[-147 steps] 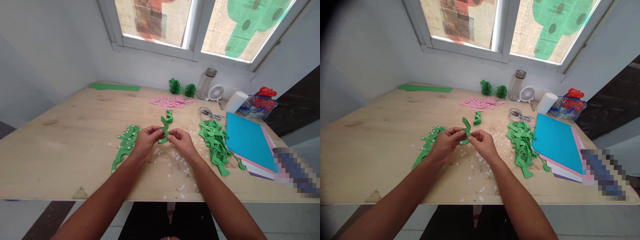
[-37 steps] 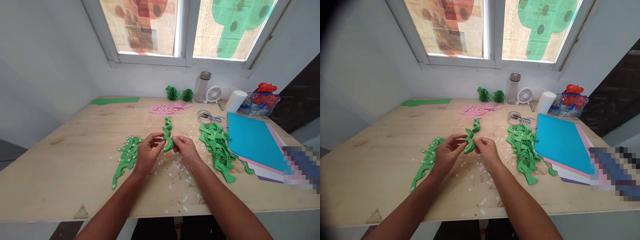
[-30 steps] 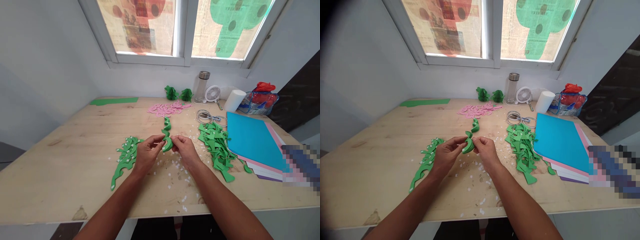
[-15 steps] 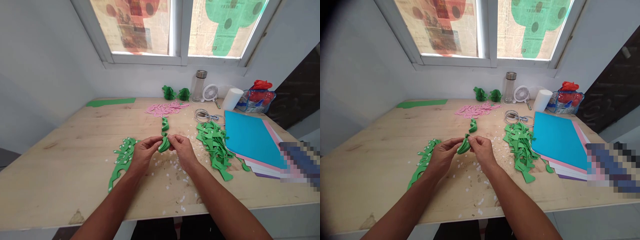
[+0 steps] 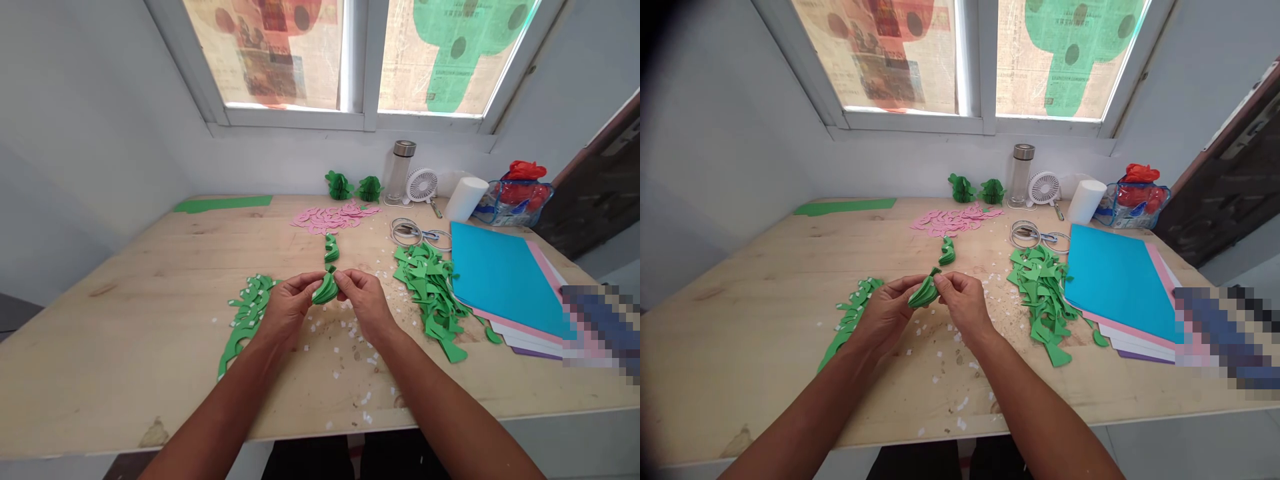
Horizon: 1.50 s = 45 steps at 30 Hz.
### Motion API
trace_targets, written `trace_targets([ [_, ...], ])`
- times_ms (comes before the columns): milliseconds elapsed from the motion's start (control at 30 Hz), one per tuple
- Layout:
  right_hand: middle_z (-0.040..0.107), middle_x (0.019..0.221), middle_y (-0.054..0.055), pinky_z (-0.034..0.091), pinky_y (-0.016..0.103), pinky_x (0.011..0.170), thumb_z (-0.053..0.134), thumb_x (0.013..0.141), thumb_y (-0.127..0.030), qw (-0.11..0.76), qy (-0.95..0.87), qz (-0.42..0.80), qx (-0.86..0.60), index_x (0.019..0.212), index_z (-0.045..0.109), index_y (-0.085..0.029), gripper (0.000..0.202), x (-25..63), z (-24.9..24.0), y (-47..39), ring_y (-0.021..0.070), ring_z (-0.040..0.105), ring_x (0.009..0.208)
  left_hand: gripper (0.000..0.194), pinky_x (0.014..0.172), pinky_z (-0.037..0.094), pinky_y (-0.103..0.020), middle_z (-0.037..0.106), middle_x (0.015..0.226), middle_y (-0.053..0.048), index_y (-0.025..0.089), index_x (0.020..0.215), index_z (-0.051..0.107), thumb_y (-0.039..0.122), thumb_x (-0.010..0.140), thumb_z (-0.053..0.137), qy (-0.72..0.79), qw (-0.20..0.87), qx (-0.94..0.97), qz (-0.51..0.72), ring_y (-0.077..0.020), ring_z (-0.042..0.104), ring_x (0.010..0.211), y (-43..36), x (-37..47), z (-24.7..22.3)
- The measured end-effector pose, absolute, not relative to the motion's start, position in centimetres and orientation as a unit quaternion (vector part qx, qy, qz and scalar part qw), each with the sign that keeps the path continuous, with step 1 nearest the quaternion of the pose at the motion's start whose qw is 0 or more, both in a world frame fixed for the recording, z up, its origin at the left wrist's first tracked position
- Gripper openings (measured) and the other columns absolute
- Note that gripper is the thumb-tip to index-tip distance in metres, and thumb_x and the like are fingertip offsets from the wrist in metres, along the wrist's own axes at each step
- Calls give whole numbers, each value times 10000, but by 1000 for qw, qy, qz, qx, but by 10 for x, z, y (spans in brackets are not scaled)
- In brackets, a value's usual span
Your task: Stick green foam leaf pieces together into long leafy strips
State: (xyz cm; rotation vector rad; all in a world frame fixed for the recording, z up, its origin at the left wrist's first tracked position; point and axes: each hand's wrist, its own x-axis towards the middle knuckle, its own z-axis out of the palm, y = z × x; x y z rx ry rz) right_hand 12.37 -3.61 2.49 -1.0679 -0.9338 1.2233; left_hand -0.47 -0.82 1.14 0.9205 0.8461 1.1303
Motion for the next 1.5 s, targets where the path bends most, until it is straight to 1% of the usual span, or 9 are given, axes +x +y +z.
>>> trace_targets([
  [200, 513, 527, -17, 388, 245, 568, 628, 694, -429, 588, -412, 523, -459, 599, 621, -169, 277, 124, 27, -37, 113, 456, 559, 289, 612, 480, -266, 713, 720, -72, 136, 814, 725, 256, 564, 805, 360, 689, 386, 496, -152, 614, 614, -8, -5, 13],
  [433, 512, 524, -18, 381, 244, 556, 633, 687, -416, 584, -418, 525, -456, 595, 613, -172, 261, 125, 25, -35, 109, 442, 545, 266, 642, 485, -277, 720, 745, -78, 137, 820, 730, 254, 589, 789, 351, 693, 393, 491, -159, 627, 646, -7, -6, 13],
  [667, 508, 521, -23, 370, 240, 550, 626, 693, -388, 578, -420, 527, -460, 593, 612, -167, 243, 125, 26, -36, 104, 437, 537, 266, 663, 477, -258, 722, 771, -73, 140, 836, 724, 245, 600, 790, 343, 702, 385, 490, -138, 626, 651, -7, -8, 12],
  [833, 502, 511, -26, 364, 238, 547, 621, 696, -377, 579, -409, 527, -469, 577, 606, -166, 242, 125, 25, -36, 100, 430, 528, 297, 700, 478, -283, 723, 760, -69, 147, 825, 722, 247, 561, 813, 365, 678, 395, 502, -165, 644, 698, -6, -8, 10],
  [933, 508, 520, -24, 360, 234, 546, 619, 703, -376, 579, -405, 530, -469, 595, 617, -160, 242, 126, 23, -35, 97, 430, 531, 292, 710, 474, -281, 724, 761, -66, 148, 821, 722, 261, 566, 809, 373, 656, 414, 509, -168, 644, 717, -5, -8, 8],
  [1100, 514, 542, -23, 354, 232, 552, 609, 719, -410, 585, -406, 535, -455, 605, 622, -163, 272, 126, 19, -34, 95, 428, 538, 302, 755, 481, -332, 727, 838, -84, 147, 836, 720, 286, 579, 796, 384, 624, 451, 510, -217, 651, 796, -2, -9, 4],
  [1233, 509, 533, -24, 345, 234, 550, 598, 729, -424, 591, -410, 533, -446, 595, 617, -170, 288, 126, 16, -33, 98, 425, 536, 297, 780, 480, -349, 728, 870, -77, 163, 844, 722, 290, 585, 790, 386, 613, 466, 509, -226, 653, 818, -1, -10, 2],
  [1367, 514, 542, -21, 345, 238, 556, 602, 726, -411, 591, -413, 537, -439, 610, 627, -174, 265, 127, 17, -34, 102, 431, 545, 296, 777, 484, -361, 729, 863, -77, 167, 837, 723, 302, 582, 789, 384, 608, 474, 509, -236, 655, 821, -2, -10, 3],
  [1500, 537, 567, -17, 360, 243, 575, 610, 715, -384, 586, -417, 539, -438, 630, 635, -172, 230, 127, 20, -36, 102, 442, 557, 302, 743, 488, -343, 729, 803, -67, 166, 834, 722, 305, 575, 794, 383, 611, 471, 508, -228, 657, 795, -2, -9, 5],
])
